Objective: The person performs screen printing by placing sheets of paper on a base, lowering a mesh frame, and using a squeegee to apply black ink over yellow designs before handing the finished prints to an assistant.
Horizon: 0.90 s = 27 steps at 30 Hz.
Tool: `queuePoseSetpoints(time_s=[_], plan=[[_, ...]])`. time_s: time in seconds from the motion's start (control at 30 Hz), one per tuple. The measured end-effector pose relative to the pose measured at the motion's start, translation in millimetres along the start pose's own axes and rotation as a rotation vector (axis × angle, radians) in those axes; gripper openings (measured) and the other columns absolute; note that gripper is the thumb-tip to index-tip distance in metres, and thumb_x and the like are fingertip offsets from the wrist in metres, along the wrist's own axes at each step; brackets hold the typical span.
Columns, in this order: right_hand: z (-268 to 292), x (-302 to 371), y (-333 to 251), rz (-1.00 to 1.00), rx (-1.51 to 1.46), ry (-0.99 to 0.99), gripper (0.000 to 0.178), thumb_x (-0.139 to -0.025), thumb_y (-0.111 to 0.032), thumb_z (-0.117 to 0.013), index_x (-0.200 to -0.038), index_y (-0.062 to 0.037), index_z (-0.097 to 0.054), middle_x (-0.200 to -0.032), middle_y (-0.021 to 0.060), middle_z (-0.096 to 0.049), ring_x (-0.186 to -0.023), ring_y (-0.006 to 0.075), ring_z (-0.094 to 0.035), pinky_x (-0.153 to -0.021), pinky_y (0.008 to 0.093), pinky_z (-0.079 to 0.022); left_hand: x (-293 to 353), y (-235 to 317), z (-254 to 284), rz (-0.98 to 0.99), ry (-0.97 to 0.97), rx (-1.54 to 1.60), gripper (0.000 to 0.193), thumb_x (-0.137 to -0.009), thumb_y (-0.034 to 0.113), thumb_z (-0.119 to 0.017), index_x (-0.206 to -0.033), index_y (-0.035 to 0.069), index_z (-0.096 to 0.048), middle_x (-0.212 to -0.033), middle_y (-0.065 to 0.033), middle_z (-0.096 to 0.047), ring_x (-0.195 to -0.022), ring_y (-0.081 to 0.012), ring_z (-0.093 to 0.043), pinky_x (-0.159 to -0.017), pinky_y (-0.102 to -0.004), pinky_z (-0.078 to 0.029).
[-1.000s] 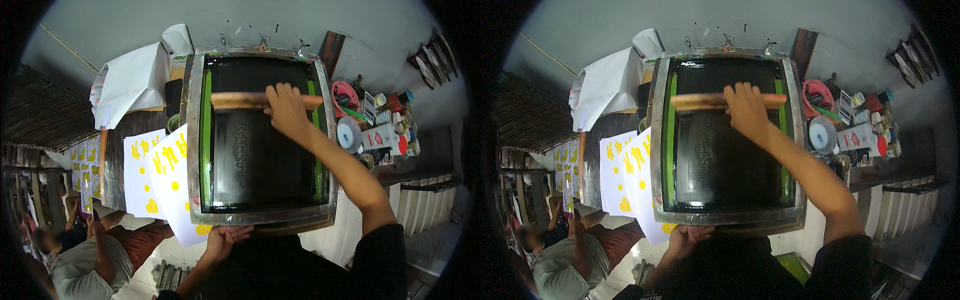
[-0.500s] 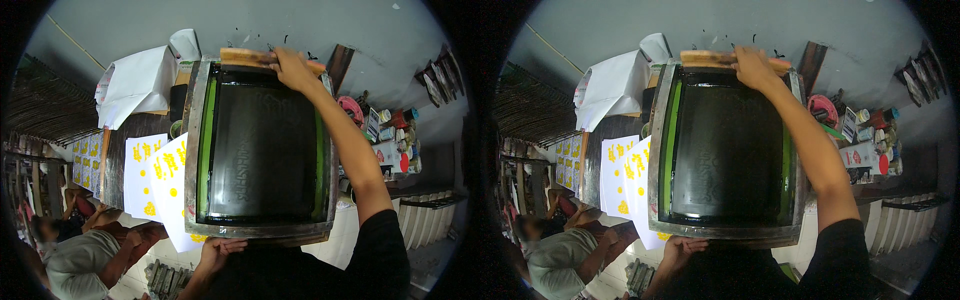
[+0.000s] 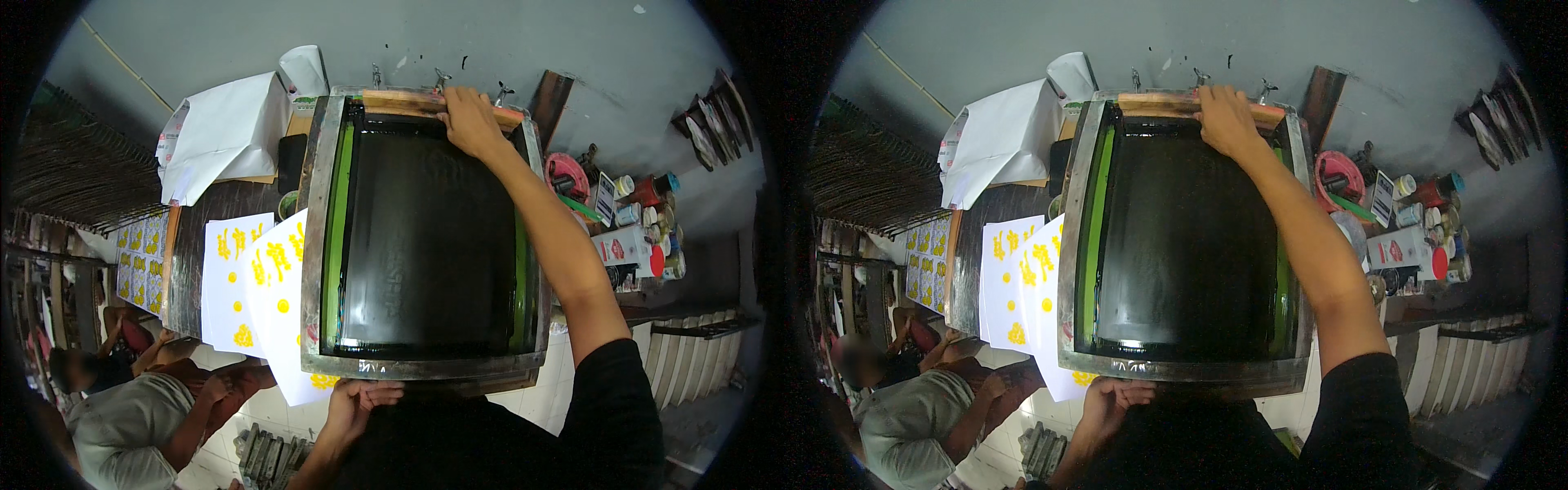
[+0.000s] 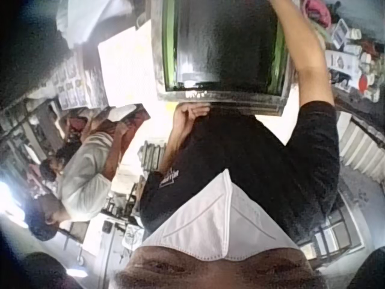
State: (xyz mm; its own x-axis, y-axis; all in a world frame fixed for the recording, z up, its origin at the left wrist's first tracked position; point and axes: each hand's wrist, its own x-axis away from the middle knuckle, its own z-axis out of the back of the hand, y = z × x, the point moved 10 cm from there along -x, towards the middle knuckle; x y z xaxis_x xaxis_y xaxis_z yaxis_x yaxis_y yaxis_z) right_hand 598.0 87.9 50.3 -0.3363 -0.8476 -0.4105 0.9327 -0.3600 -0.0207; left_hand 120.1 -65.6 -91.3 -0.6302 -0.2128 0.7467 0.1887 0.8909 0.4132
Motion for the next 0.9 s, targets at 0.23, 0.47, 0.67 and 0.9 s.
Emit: queuePoseSetpoints(time_s=[0.23, 0.47, 0.67, 0.9], plan=[[11.5, 41.8, -27.2, -0.05, -0.018, -0.174, 0.036, -0.091, -0.021, -0.071, -0.118, -0.002, -0.057, -0.112, 0.0196, -0.066, -0.111, 0.0369, -0.061, -0.094, 0.0493, -0.044, -3.7, 1.3, -0.5, -0.062, -0.093, 0.018, 0.041, -0.095, 0.01, -0.046, -0.124, -0.016, -0.057, -0.113, -0.0302, -0.072, -0.098, -0.0345, -0.075, -0.088, -0.0427, -0.061], [80.3, 162.4, -119.6, -0.022, -0.068, -0.128, 0.03, -0.087, -0.018, -0.071, -0.11, -0.0031, -0.059, -0.104, 0.0172, -0.065, -0.101, 0.0356, -0.061, -0.085, 0.0487, -0.044, -11.6, -2.7, 4.6, -0.059, -0.134, 0.029, 0.04, -0.093, 0.014, -0.051, -0.121, -0.012, -0.06, -0.113, -0.0282, -0.072, -0.096, -0.0328, -0.074, -0.089, -0.043, -0.058], [134.3, 266.4, -194.5, -0.056, -0.232, -0.166, 0.025, -0.086, -0.012, -0.07, -0.105, -0.0029, -0.056, -0.099, 0.0156, -0.057, -0.094, 0.0344, -0.054, -0.083, 0.0471, -0.039, -19.7, -1.5, 5.5, -0.054, -0.164, 0.025, 0.04, -0.092, 0.016, -0.052, -0.122, -0.01, -0.061, -0.111, -0.0272, -0.073, -0.095, -0.0319, -0.074, -0.087, -0.0408, -0.058], [253.4, 247.7, -195.9, -0.026, -0.204, 0.287, 0.027, -0.086, -0.007, -0.069, -0.11, -0.0025, -0.059, -0.105, 0.0154, -0.061, -0.098, 0.035, -0.058, -0.086, 0.0464, -0.041, 54.5, 71.3, -77.3, -0.256, -0.553, -0.009, 0.051, -0.094, 0.018, -0.051, -0.132, -0.014, -0.057, -0.107, -0.0307, -0.073, -0.085, -0.0349, -0.076, -0.084, -0.0408, -0.06]])
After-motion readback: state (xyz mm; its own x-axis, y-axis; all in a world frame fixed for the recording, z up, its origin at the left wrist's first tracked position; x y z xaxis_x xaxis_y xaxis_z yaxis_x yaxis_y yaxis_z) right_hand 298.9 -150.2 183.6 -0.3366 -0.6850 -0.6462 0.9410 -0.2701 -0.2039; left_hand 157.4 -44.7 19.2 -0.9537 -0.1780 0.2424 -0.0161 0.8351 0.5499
